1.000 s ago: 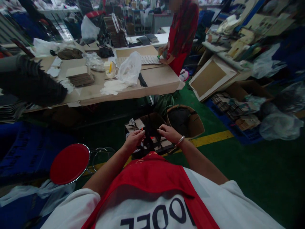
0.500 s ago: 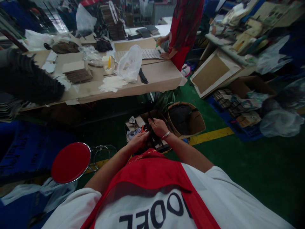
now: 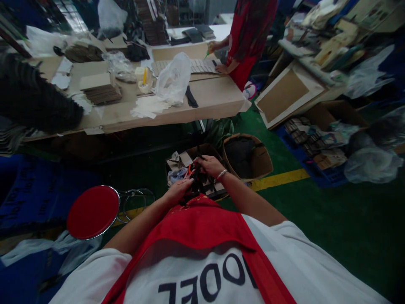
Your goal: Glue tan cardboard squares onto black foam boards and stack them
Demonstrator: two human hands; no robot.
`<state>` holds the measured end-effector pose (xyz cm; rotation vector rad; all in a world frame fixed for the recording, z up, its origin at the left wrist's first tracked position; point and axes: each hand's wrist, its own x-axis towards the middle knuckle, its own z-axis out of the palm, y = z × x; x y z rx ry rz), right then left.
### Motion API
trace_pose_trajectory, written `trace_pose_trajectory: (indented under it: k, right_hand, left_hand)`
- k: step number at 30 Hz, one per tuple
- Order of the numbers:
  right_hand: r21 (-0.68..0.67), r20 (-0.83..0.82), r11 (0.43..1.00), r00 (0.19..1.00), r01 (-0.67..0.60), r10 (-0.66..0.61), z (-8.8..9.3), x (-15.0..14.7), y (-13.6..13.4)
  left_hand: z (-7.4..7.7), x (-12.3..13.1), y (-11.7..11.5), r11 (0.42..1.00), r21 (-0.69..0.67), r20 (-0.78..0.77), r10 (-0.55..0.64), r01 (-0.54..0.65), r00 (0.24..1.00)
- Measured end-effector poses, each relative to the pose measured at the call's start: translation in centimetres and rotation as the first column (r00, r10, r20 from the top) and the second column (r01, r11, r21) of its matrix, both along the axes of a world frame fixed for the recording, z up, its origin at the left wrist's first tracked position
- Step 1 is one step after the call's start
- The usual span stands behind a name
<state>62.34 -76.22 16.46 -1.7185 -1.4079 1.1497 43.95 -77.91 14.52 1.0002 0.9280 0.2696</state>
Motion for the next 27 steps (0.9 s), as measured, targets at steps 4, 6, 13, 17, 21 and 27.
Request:
trace_pose_trajectory:
  k: [4, 6, 13, 17, 21, 27]
  right_hand:
    - [-0.096, -0.661, 0.98, 0.748, -0.172, 0.067, 4.9, 0.6, -2.0]
    - [-0.126, -0.743, 0.959, 0.664, -0.254, 0.079, 7.2, 0.7, -3.3]
    - [-0.095, -0.746, 0.985, 0.666, -0.144, 0.025, 9.7, 1.6, -4.6]
    - [-0.157, -0.742, 0.946, 0.666, -0.285, 0.077, 7.6, 2.2, -4.2]
    - [-0.256, -0.658, 0.878, 0.738, -0.405, 0.148, 5.8, 1.9, -4.8]
    - [-0.381, -0.733, 0.9, 0.663, -0.212, -0.154, 7.7, -0.1, -7.8]
  left_hand:
    - [2.0, -0.7, 0.4, 0.987, 0.122, -0.004, -0.101, 0.101, 0.995]
    - [3.4, -1.1, 0.4, 0.944, 0.271, -0.027, -0.189, 0.189, 0.982]
    - [6.0, -1.8, -0.1, 0.91, 0.342, -0.016, -0.245, 0.236, 0.969]
    - [5.3, -1.4, 0.4, 0.96, 0.269, 0.04, -0.092, 0.078, 0.995]
    - [4.9, -1.3, 0.9, 0.953, 0.294, 0.014, -0.084, 0.077, 0.996]
    - [6.2, -2.3, 0.4, 0.809, 0.44, -0.074, -0.4, 0.389, 0.914]
